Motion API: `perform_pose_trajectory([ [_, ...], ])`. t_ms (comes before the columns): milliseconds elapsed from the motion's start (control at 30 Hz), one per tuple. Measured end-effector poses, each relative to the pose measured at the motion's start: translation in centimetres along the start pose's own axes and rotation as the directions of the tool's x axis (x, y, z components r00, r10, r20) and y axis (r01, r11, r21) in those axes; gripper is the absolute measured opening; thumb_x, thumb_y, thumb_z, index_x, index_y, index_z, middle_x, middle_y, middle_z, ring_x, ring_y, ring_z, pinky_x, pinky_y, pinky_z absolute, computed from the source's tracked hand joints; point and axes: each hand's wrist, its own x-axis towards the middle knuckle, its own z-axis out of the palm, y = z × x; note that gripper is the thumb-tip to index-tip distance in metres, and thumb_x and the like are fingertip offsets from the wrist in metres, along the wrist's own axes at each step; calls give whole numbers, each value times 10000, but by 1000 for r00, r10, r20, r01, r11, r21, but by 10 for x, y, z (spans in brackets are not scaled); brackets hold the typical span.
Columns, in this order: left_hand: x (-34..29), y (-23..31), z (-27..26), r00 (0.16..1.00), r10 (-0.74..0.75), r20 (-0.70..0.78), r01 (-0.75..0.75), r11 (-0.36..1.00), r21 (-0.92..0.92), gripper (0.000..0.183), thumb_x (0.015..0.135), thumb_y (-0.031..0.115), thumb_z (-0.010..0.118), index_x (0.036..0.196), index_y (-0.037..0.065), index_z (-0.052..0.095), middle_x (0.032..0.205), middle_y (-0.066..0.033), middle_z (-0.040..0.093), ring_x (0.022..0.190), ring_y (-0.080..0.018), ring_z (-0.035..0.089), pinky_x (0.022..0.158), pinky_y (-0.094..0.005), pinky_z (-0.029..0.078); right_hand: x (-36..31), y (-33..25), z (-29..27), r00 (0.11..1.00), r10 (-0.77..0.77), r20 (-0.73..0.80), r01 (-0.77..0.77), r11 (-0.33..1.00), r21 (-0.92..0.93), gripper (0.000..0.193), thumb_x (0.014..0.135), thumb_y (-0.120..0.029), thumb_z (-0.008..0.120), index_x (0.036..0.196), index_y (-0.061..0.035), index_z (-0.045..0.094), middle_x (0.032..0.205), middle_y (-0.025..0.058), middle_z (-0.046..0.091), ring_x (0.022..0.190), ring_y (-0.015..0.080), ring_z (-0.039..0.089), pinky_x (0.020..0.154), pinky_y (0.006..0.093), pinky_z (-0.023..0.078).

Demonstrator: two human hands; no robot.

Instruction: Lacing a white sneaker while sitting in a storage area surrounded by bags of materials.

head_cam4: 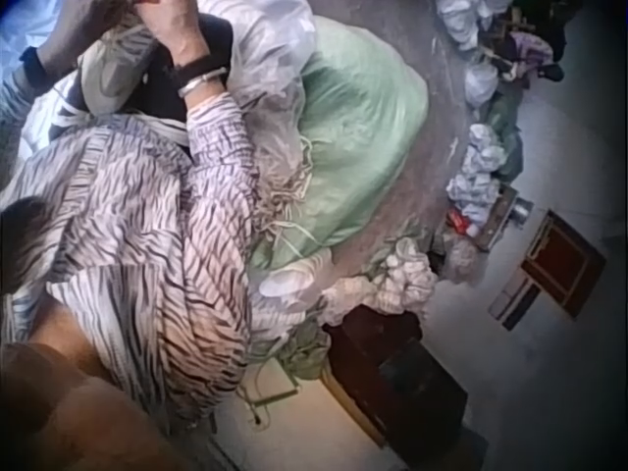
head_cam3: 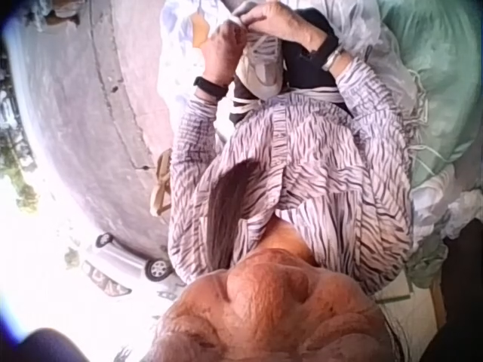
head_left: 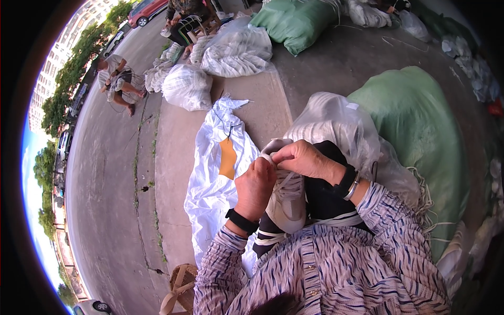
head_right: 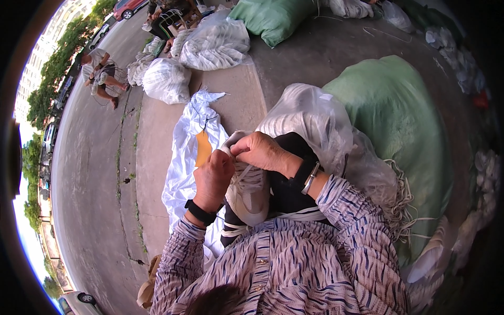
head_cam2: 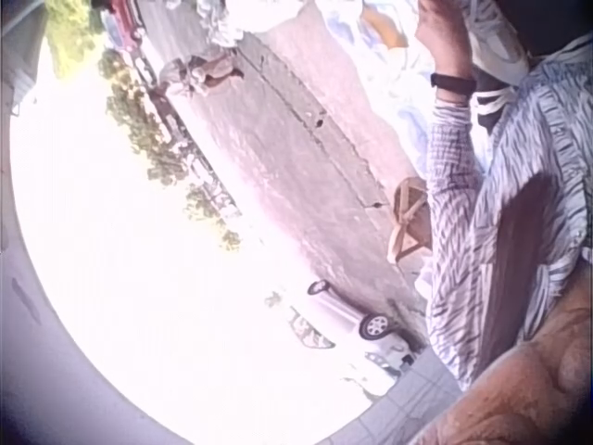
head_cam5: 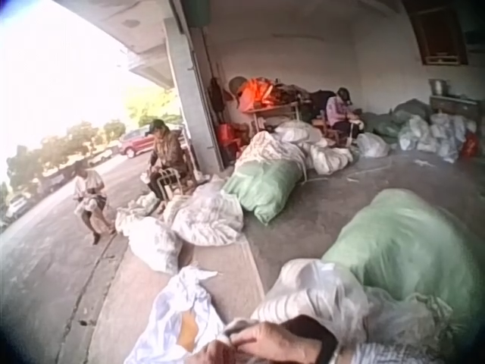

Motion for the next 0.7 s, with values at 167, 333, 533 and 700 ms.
perform_pose_trajectory([
  [167, 7, -21, -2, 961, -105, 257, 277, 395, -876, 146, 855, 139, 632, 827, 7, 576, 729, -4, 597, 686, -65, 559, 596, -199, 444, -2, -3, 3, 999, -6, -44, 4, 998, -60, 164, 734, -86, 621, 884, -50, 678, 804, 98, 670, 759, 182, 642, 715, 286, 482],
  [333, 3, -31, 12, 913, -148, 380, 407, 382, -830, 258, 828, 230, 681, 790, -3, 579, 721, 8, 556, 631, -56, 486, 557, -194, 397, 0, -12, 4, 997, -10, -75, -16, 942, -334, 43, 717, -101, 590, 743, -72, 607, 736, 109, 639, 748, 288, 626, 676, 372, 477],
  [533, 2, -32, -2, 885, -135, 446, 455, 456, -765, 307, 832, 312, 667, 789, 14, 604, 714, 13, 539, 653, -62, 471, 595, -215, 395, -4, 6, -14, 985, -56, -161, -2, 942, -336, 47, 723, -107, 613, 748, -69, 625, 692, 90, 634, 668, 244, 621, 626, 335, 471],
  [700, -10, -24, -18, 822, -69, 565, 562, 252, -788, 259, 886, 317, 572, 866, 66, 633, 806, 29, 590, 761, -75, 497, 741, -233, 382, -11, 27, -76, 858, 195, -475, -353, 896, -269, 87, 741, -125, 613, 758, -39, 611, 687, 99, 630, 622, 220, 611, 605, 339, 474],
])
